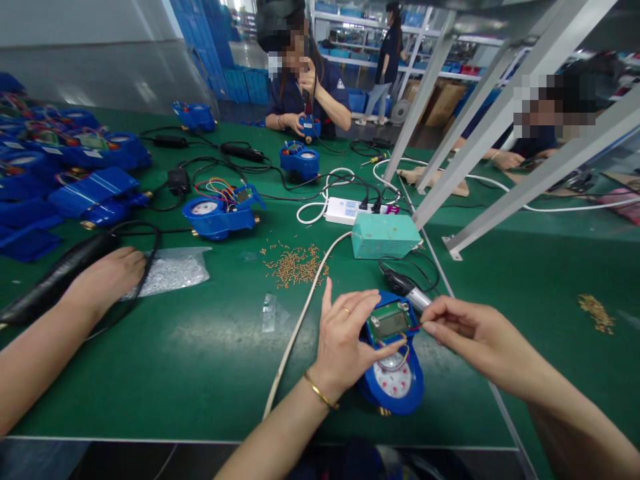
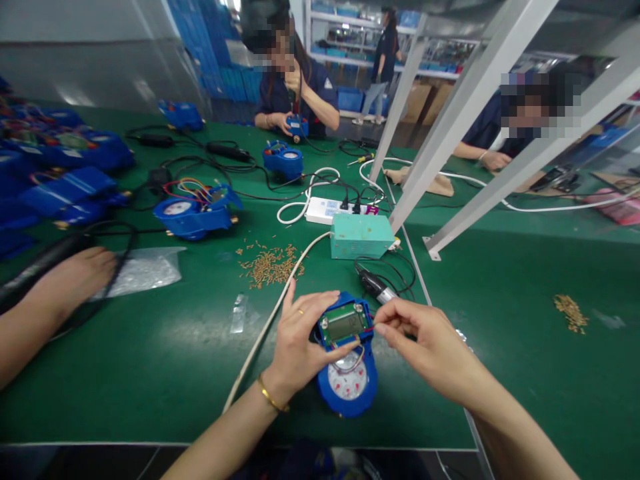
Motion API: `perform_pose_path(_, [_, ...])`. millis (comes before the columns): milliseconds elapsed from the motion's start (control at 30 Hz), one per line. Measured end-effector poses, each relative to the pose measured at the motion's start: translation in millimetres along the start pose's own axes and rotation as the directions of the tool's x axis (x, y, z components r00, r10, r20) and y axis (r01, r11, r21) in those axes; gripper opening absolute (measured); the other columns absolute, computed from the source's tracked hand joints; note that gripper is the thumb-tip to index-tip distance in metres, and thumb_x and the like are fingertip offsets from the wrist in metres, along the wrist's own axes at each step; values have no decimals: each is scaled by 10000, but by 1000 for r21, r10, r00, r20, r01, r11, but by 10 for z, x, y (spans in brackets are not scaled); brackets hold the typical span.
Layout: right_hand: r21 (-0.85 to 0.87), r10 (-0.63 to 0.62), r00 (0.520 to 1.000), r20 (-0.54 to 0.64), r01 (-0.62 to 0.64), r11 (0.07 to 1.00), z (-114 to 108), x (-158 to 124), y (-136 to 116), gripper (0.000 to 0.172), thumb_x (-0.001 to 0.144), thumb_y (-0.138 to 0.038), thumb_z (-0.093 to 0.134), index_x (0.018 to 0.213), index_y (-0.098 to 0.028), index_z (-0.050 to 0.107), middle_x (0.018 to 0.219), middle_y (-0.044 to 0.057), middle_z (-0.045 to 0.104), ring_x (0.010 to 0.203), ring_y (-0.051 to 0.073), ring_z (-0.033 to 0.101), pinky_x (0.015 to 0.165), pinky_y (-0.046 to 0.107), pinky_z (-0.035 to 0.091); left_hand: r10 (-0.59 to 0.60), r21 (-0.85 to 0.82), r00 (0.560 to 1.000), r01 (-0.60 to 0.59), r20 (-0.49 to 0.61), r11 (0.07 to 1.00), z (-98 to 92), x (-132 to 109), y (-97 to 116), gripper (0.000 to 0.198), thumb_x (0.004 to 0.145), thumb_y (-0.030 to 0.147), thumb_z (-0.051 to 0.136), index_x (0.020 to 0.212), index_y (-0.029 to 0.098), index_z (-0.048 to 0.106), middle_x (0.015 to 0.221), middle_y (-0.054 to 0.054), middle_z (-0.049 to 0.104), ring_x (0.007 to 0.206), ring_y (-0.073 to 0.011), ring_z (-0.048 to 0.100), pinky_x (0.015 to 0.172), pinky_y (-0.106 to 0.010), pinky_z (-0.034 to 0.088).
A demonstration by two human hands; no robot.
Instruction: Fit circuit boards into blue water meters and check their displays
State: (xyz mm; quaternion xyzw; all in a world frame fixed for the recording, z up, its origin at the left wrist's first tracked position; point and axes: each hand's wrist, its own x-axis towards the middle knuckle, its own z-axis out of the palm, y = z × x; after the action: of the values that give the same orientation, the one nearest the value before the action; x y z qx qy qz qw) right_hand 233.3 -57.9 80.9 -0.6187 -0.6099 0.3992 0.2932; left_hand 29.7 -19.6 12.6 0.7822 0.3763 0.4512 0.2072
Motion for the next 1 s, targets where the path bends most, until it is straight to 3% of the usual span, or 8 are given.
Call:
perform_pose_path(167, [92,27,998,52,-32,995,-59,42,5,325,814,-491,666,772,-168,652,640,14,586,562,125,521,504,222,426,-9,-20,1000,9,1,1000,5,7,-7,541,700,466,803,1146,232,606,1138,-64,738,1027,-251,689,1203,-651,138])
perform_pose_path(300, [157,70,987,144,-93,983,-108,87,46,351,810,-508,683,784,-160,644,590,8,591,532,118,541,507,215,442,-33,-38,999,33,-5,999,4,-2,-13,541,691,465,811,1135,231,610,1121,-61,741,1017,-246,694,1208,-644,124])
perform_pose_path(433, [248,92,982,164,-132,960,-93,155,132,356,768,-493,740,750,-154,632,567,17,615,505,122,562,495,220,460,-55,-66,999,54,-2,996,11,-2,-17,551,672,468,823,1126,231,619,1107,-56,746,1005,-245,700,1219,-635,85])
perform_pose_path(567, [226,-40,998,44,29,974,26,165,271,288,795,-425,729,712,-156,666,552,26,628,486,140,586,471,232,480,-109,-117,994,108,-8,987,21,1,3,559,648,435,845,1120,231,626,1090,-52,750,972,-242,710,1225,-628,5])
perform_pose_path(667, [173,-157,982,-102,172,970,176,115,373,230,833,-367,682,712,-171,692,612,38,654,497,148,594,471,244,487,-134,-149,991,131,-12,980,19,0,23,555,643,415,852,1116,230,627,1086,-42,750,969,-237,713,1227,-616,-33])
perform_pose_path(767, [95,-250,943,-219,275,957,301,61,438,141,854,-250,643,754,-191,724,700,45,683,544,148,601,522,254,497,-131,-159,991,128,-8,979,10,4,27,545,646,428,845,1106,229,632,1069,-32,755,959,-236,721,1227,-611,-44])
perform_pose_path(900, [-4,-375,870,-319,395,919,346,31,455,110,812,-168,664,783,-222,755,796,52,685,744,185,645,688,290,525,-134,-159,990,137,32,978,0,17,6,567,630,446,850,1113,238,637,1074,-26,756,969,-243,723,1224,-604,-85])
perform_pose_path(1000, [-88,-444,825,-351,443,892,320,14,425,140,815,-132,660,821,-229,762,833,51,688,765,170,653,684,261,523,-138,-175,987,150,80,973,1,38,-12,588,617,439,861,1126,249,635,1087,-17,753,990,-242,719,1222,-595,-109])
